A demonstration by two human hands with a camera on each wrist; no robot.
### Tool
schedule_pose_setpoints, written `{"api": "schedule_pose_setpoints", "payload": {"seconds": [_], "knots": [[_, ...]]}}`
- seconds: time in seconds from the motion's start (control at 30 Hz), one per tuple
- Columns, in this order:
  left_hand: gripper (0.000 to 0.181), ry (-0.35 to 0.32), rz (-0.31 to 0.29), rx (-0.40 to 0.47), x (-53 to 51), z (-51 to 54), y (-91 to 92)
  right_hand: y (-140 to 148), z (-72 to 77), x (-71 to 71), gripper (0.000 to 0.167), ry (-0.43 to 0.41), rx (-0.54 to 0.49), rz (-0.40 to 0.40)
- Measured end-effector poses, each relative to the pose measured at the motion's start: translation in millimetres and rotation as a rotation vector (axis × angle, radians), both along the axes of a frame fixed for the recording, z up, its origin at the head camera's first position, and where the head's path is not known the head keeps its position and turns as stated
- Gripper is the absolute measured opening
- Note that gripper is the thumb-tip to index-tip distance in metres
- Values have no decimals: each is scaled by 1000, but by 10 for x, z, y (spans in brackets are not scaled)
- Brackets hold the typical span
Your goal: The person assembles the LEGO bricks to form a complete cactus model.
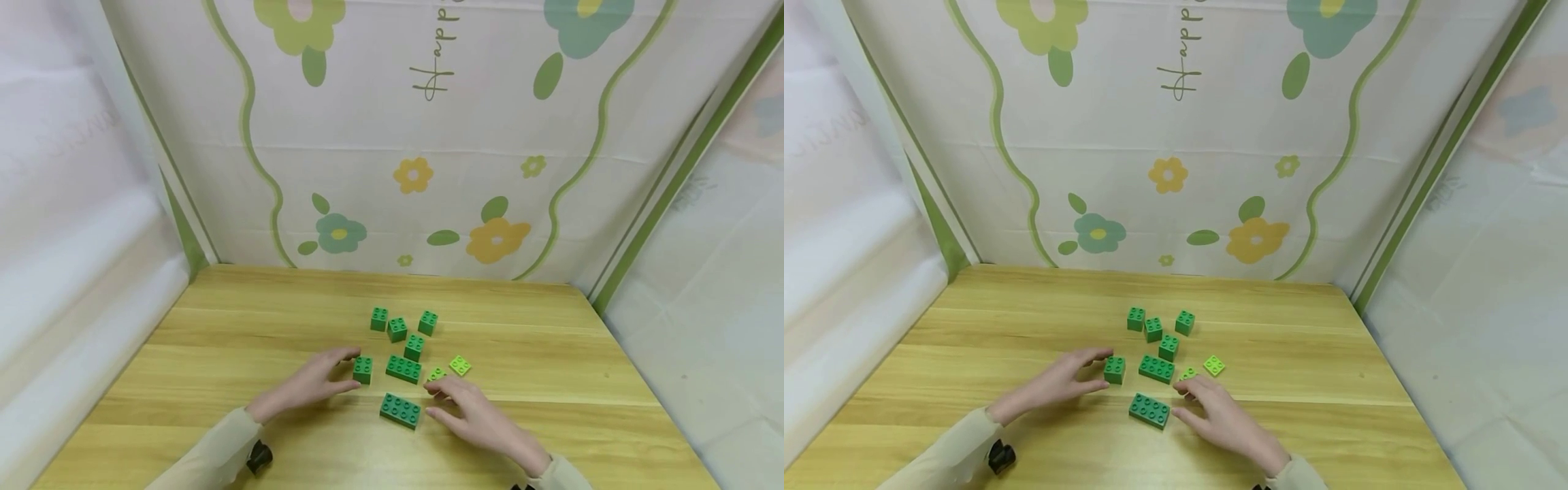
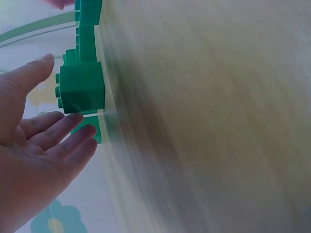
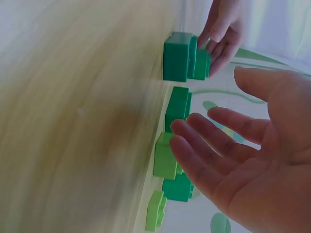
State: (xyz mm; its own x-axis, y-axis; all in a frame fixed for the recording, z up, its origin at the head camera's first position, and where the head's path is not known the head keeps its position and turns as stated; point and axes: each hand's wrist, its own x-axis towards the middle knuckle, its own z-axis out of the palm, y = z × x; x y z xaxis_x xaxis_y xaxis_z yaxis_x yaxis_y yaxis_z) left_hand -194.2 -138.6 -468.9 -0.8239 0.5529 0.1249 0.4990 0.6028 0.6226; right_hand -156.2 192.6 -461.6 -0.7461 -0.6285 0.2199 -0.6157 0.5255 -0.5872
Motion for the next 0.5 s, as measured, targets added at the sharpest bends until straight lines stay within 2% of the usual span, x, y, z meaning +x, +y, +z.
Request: {"api": "schedule_pose_setpoints", "payload": {"seconds": [0.5], "knots": [[55,-12,4,3,-27,-29,16,-175,-37,-9,34,-4,115,49]]}}
